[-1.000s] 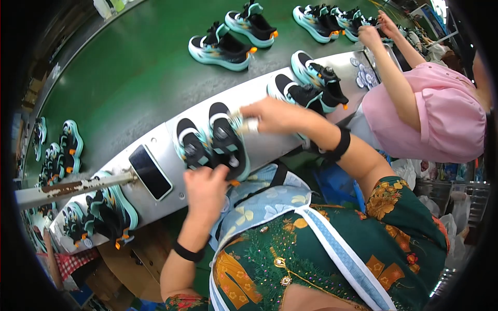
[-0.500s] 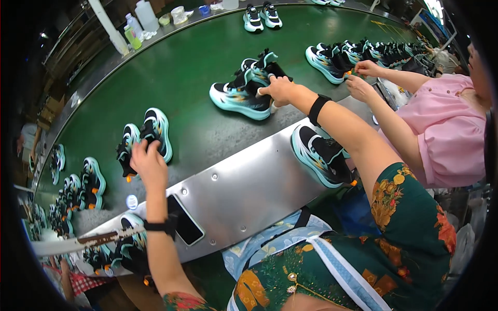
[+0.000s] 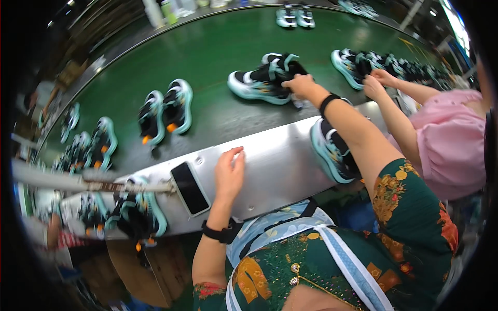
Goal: Cleaning and inspecting finished sneakers on a shoe factory production line.
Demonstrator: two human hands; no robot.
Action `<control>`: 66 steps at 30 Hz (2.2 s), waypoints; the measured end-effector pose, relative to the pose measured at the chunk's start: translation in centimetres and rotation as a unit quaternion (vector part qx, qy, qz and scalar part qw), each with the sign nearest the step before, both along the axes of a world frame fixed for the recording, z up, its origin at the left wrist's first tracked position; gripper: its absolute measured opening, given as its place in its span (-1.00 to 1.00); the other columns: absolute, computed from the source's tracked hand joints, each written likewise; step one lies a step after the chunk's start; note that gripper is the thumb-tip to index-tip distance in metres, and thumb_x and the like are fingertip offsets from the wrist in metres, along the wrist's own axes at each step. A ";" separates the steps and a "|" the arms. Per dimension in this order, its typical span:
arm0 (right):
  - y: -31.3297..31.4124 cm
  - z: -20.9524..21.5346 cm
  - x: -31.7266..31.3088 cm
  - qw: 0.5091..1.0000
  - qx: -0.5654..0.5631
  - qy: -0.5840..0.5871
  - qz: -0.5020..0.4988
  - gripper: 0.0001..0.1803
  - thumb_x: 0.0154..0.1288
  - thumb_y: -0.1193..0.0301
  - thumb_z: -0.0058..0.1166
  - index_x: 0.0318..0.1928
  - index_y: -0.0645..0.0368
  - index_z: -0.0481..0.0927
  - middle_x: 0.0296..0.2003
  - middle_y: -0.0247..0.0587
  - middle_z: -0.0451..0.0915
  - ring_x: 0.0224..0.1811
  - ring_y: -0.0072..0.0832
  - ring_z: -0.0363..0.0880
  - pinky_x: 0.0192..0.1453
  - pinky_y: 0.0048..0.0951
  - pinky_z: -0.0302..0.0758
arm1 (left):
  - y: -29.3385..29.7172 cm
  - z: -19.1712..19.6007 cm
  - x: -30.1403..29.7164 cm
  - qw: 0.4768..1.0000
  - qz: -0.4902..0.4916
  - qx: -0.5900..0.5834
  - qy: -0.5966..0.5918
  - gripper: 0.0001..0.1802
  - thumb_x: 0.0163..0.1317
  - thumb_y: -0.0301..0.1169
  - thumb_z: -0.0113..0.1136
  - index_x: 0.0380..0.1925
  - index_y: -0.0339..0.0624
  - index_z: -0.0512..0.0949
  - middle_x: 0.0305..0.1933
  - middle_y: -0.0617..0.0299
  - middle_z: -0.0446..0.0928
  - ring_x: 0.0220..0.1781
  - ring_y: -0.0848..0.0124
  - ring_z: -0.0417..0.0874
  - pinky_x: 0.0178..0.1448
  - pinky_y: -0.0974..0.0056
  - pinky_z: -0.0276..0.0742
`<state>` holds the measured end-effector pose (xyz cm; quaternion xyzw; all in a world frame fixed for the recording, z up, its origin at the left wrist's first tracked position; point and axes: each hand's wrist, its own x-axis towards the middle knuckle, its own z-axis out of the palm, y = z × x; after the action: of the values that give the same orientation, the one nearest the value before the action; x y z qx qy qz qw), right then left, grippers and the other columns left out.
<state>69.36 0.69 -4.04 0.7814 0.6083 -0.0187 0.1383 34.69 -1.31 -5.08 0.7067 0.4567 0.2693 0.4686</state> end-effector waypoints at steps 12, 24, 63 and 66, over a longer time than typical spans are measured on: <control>-12.7 5.5 -22.1 0.847 -0.086 0.494 0.177 -0.38 0.05 0.30 0.19 0.12 0.26 0.34 -0.30 0.24 0.59 -0.17 0.05 0.58 -0.05 -0.08 0.47 | -5.2 -2.7 -3.0 0.997 0.073 0.020 0.034 -0.27 0.34 -0.14 -0.01 0.35 -0.40 0.08 0.42 -0.34 -0.01 0.47 -0.15 -0.03 0.47 0.02 -0.07; -11.2 5.8 -13.9 0.791 -0.048 0.560 0.241 -0.25 -0.04 0.45 0.29 0.26 -0.13 0.39 -0.08 -0.20 0.51 -0.29 -0.39 0.47 -0.18 -0.39 0.48 | -13.4 2.2 -3.5 0.959 -0.126 0.234 0.093 -0.78 0.07 -0.56 0.06 -0.26 -0.23 0.58 -0.29 0.12 0.58 -0.16 0.21 0.54 -0.02 0.12 0.28; -9.8 8.7 -15.7 0.852 -0.196 0.421 0.241 -0.55 0.14 0.21 0.20 0.05 0.06 0.60 -0.26 0.04 0.65 -0.23 -0.13 0.64 -0.11 -0.25 0.50 | -10.1 6.8 -7.0 0.979 -0.058 -0.187 -0.052 -0.78 0.28 -0.43 0.06 -0.21 -0.32 0.62 -0.38 0.23 0.60 -0.36 0.49 0.56 -0.21 0.39 0.47; -3.9 8.5 -15.0 0.852 -0.046 0.465 0.236 -0.49 0.10 0.39 0.25 0.14 -0.03 0.55 -0.21 -0.08 0.66 -0.25 -0.34 0.61 -0.26 -0.29 0.52 | -5.9 4.4 -9.4 0.992 0.128 0.012 -0.011 -0.68 0.23 -0.43 0.11 -0.03 -0.33 0.54 -0.26 0.17 0.55 -0.33 0.39 0.54 -0.21 0.32 0.48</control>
<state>54.34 -3.25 4.44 0.5076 0.7660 -0.3743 -0.1246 25.28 -7.23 -0.64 0.6451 0.5351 0.3401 0.4265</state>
